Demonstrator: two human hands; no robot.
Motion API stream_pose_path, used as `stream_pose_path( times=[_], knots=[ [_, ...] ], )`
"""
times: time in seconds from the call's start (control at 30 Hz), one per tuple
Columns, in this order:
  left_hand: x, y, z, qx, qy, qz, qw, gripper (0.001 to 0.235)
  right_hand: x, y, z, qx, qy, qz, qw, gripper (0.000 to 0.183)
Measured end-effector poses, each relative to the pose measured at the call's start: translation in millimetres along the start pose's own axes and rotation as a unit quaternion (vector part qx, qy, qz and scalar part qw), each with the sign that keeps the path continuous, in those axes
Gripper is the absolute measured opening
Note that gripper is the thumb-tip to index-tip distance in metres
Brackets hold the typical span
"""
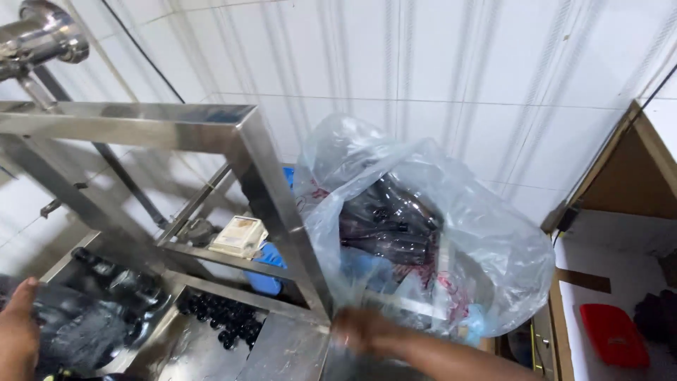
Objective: The person repeatedly picks up dark glass bottles from a tray, places them under a metal filling nozzle to fill them with liquid, and then sets the filled bottles aside. The process is performed manually in a repetitive cycle.
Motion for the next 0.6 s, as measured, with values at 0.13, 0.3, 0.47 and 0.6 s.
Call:
stream_pose_path(
  times=[0.13, 0.3, 0.47, 0.6],
  knots=[
    [-7, 17, 10, -0.029, -0.011, -0.229, 0.973, 0.034, 133, -152, -110, 0.339, 0.393, -0.043, 0.854, 0.019],
    [22, -11, 0, 0.034, 0.141, 0.246, 0.958, 0.087, 214, -134, -165, -0.096, 0.566, -0.394, 0.718, 0.128],
    [39, -54, -31, 0.162, -0.05, 0.035, 0.985, 0.089, 202, -143, -160, -0.035, 0.546, -0.314, 0.776, 0.082],
    [40, -59, -31, 0.183, -0.062, 0.143, 0.971, 0.094, 106, -223, -154, -0.004, 0.611, -0.209, 0.764, 0.097]
  ],
)
Point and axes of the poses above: each hand's wrist, its own z-axis towards the middle knuckle, its own y-axis out of the palm, x = y × z, the point moved 9 cm from there along z, towards the middle knuckle, and after that the axes turned 9 degrees about z, right-handed, at the moved point
